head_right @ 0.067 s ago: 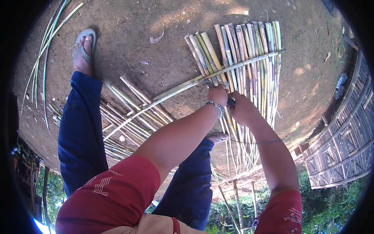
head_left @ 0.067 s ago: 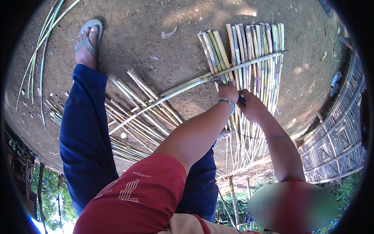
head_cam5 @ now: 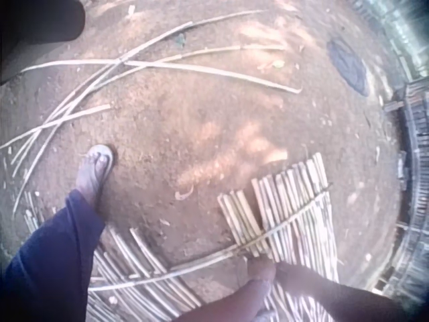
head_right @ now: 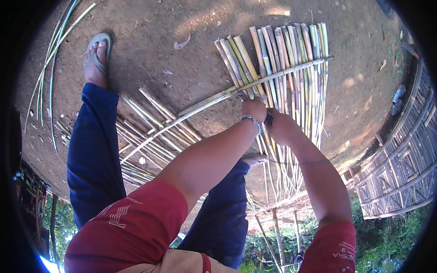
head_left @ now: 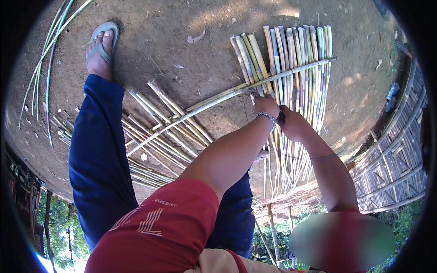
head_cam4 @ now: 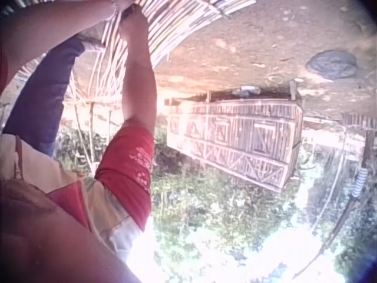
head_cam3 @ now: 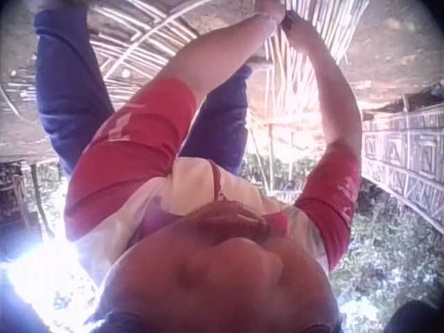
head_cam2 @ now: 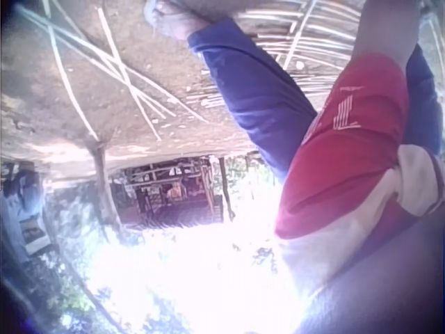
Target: The person weaves thin bamboo strips into a larger bamboo mat structure. They use pliers to cut and trim the bamboo strips to the correct length and secure them into the weave.
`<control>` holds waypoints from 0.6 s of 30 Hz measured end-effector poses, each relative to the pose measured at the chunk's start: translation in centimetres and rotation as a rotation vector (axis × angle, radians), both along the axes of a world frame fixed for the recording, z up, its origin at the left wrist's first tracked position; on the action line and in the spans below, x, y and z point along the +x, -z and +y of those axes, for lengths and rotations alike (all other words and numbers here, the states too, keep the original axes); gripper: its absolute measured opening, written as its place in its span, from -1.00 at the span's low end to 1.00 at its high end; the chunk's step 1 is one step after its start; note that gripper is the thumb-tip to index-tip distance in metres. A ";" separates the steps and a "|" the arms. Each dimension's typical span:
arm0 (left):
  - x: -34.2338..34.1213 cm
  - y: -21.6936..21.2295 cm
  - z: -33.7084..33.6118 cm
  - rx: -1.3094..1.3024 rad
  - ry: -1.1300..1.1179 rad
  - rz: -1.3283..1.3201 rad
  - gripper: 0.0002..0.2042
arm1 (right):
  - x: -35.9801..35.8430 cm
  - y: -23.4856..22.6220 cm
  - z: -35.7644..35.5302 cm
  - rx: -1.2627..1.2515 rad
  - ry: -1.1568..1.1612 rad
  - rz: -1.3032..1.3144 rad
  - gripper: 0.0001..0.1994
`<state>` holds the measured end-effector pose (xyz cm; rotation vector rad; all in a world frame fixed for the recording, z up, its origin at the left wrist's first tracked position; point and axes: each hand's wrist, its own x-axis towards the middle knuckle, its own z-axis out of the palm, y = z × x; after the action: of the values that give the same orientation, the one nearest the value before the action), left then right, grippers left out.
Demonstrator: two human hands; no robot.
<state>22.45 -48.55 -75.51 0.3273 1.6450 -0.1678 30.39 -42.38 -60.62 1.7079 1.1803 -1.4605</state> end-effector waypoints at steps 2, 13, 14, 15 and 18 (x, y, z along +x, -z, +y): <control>-0.8 -3.0 3.4 -0.110 -0.030 0.021 -0.50 | 0.4 -0.3 0.1 -0.272 0.414 0.055 -0.72; -5.7 -4.9 4.0 -0.421 -0.901 -0.391 -0.70 | -1.0 -0.6 -3.5 -0.549 1.373 0.338 -0.71; -5.8 -5.3 4.3 -0.438 -0.875 -0.351 -0.71 | -1.2 -0.8 -3.7 -0.529 1.389 0.339 -0.68; -5.8 -5.9 5.4 -0.450 -0.851 -0.315 -0.72 | -1.5 -1.2 -3.1 -0.503 1.400 0.342 -0.65; -7.0 -5.9 5.9 -0.447 -0.710 -0.345 -0.78 | -3.9 -3.5 -1.2 -0.518 1.631 0.385 -0.63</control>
<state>15.47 -42.69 -69.57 -0.5427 1.2503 0.0617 26.49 -43.57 -57.16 1.9521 -0.8591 -2.6558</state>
